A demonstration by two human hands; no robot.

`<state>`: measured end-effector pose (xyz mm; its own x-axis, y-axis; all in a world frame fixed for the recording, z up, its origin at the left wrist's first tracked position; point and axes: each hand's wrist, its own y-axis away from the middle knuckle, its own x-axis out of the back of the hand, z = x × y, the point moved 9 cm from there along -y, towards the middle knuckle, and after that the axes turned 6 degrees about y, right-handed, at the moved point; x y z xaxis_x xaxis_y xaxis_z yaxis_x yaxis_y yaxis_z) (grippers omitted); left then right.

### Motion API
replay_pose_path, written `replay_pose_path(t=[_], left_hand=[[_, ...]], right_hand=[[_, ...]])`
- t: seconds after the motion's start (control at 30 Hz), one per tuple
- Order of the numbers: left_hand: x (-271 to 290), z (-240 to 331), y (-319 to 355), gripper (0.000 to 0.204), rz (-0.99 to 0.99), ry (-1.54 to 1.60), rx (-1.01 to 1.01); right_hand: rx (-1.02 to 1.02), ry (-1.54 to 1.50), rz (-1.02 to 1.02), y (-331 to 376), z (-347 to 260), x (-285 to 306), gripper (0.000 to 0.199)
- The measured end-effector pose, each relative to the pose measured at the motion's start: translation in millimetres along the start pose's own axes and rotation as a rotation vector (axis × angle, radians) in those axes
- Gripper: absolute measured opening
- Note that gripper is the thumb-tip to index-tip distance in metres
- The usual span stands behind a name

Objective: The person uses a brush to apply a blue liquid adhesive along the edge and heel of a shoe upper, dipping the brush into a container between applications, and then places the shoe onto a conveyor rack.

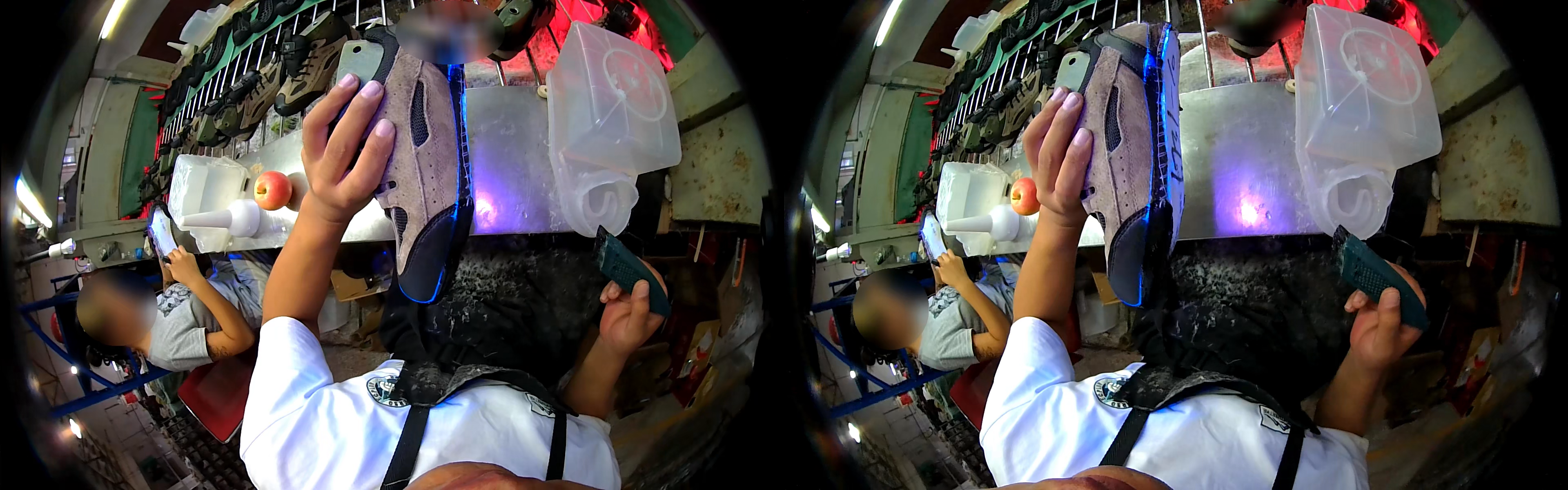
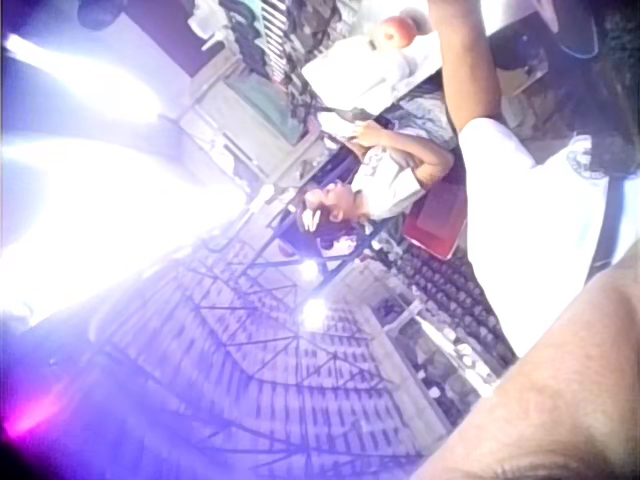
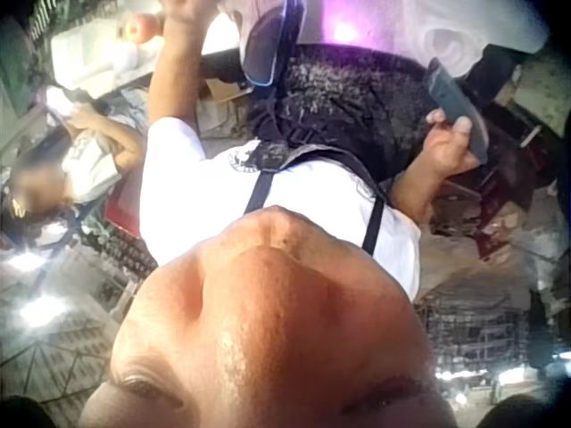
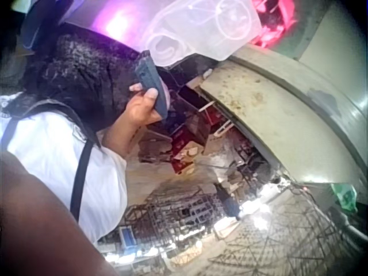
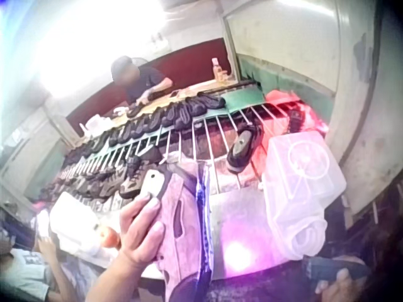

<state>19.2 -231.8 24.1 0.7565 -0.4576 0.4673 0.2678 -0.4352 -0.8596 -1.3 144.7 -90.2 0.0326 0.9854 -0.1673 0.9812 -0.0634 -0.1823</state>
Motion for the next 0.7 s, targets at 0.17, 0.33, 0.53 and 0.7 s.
replay_pose_path(t=[0.17,0.33,0.53,0.7], left_hand=[[-1.1,4.7,-1.9,0.043,-0.048,-0.026,-0.025],[-2.6,7.9,-1.8,0.045,-0.083,-0.043,-0.039],[-3.0,13.1,0.2,0.046,-0.119,-0.061,-0.066],[-1.8,16.3,-0.4,0.045,-0.12,-0.046,-0.075]], right_hand=[[0.013,0.001,-0.015,0.2,3.6,0.1,0.041],[-0.001,-0.004,0.01,2.3,6.0,1.9,0.043],[-0.002,-0.024,-0.015,6.7,13.6,5.5,0.046],[0.014,-0.01,-0.031,8.1,15.2,7.9,0.046]])
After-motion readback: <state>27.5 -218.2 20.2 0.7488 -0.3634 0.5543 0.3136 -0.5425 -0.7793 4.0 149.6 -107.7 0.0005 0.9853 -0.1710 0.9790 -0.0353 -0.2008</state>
